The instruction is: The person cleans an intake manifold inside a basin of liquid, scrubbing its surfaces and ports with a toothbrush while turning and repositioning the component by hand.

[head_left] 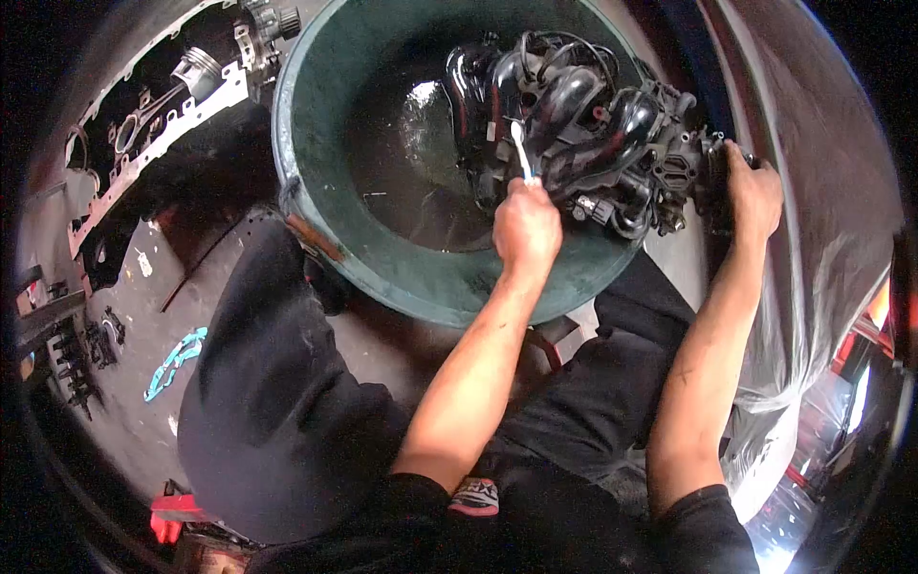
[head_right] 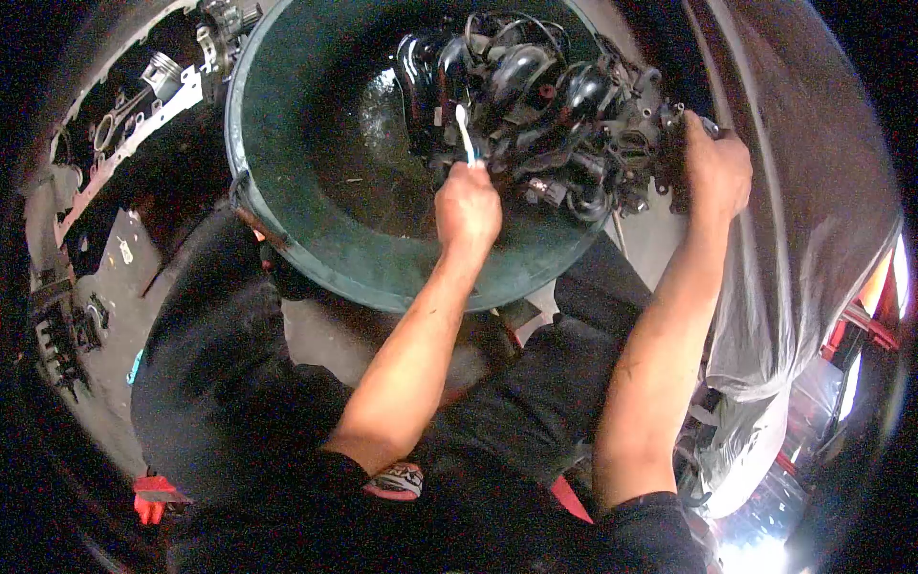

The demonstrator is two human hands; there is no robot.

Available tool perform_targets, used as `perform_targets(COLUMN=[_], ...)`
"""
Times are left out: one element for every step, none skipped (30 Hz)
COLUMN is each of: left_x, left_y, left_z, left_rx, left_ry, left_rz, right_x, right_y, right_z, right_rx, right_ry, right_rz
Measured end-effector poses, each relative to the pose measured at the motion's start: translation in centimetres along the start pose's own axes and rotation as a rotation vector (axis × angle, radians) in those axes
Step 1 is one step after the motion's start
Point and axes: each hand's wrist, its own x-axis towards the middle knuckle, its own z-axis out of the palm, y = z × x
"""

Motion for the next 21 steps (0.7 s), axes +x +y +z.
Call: perform_targets(left_x=[-0.2, -0.5, -0.7, -0.7, -0.5, -0.3, 0.2, 1.0, 1.0, 1.0, -0.4, -1.3, -1.3, -1.5, -0.9, 0.3, 1.1, 1.7, 1.9, 1.8, 1.5], left_y=[-0.5, -1.1, -0.3, 0.5, 1.4, 2.0, 2.5, 2.0, 0.8, 0.6, 0.8, 1.1, 1.1, 1.0, 0.7, 0.1, -0.7, -1.9, -1.8, -1.7, -0.8], left_z=[0.3, 0.5, 0.3, 0.1, -0.1, -0.2, 0.0, 0.5, 0.7, 0.4, 0.3, 0.5, 0.5, 0.6, 0.6, 0.3, -0.5, -1.0, -1.7, -2.5, -3.5], left_rx=[-0.043, -0.083, -0.060, -0.027, 0.004, 0.033, 0.065, -0.011, 0.003, 0.010, -0.007, 0.054, 0.090, 0.125, 0.160, 0.195, 0.139, 0.162, 0.186, 0.214, 0.289], left_ry=[0.002, 0.001, 0.037, 0.034, 0.029, 0.023, 0.010, 0.054, 0.040, 0.035, 0.041, -0.021, -0.016, -0.018, -0.013, -0.006, 0.007, 0.017, 0.017, 0.012, 0.002], left_rz=[-0.019, -0.038, -0.027, 0.011, 0.052, 0.087, 0.058, -0.007, -0.015, -0.022, -0.025, -0.053, -0.005, 0.041, 0.000, -0.045, -0.047, -0.010, 0.010, 0.030, 0.029], right_x=[0.0, 0.4, 0.5, 0.4, 0.6, 0.7, 0.8, 0.8, 0.4, 0.2, 0.4, 0.7, 0.8, 0.9, 0.7, 0.7, 0.8, 0.8, 0.5, 0.5, 0.6], right_y=[0.0, -0.3, -0.2, 0.0, 0.0, 0.1, 0.4, 0.7, 0.9, 0.8, 0.4, 0.1, 0.0, 0.3, 0.3, 0.4, 0.4, 0.4, 0.4, 0.3, 0.3], right_z=[0.0, -0.1, 0.0, 0.2, 0.2, 0.5, 0.7, 0.8, 0.8, 0.5, 0.3, 0.3, 0.3, 0.2, 0.2, 0.3, 0.4, 0.3, 0.3, 0.1, -0.2], right_rx=[0.009, 0.003, -0.011, -0.026, -0.039, -0.027, -0.018, -0.006, -0.005, 0.000, 0.016, 0.008, -0.008, -0.032, -0.037, -0.061, -0.081, -0.090, -0.041, -0.027, -0.014], right_ry=[-0.009, 0.000, -0.002, -0.006, -0.016, -0.003, 0.009, 0.020, 0.015, 0.014, 0.015, -0.012, -0.047, -0.082, -0.086, -0.090, -0.095, -0.095, -0.045, -0.066, -0.089], right_rz=[0.011, 0.016, 0.030, 0.048, 0.047, 0.035, 0.021, 0.005, 0.013, 0.011, 0.007, 0.010, 0.022, 0.038, 0.038, 0.032, 0.023, 0.012, -0.021, -0.017, -0.006])
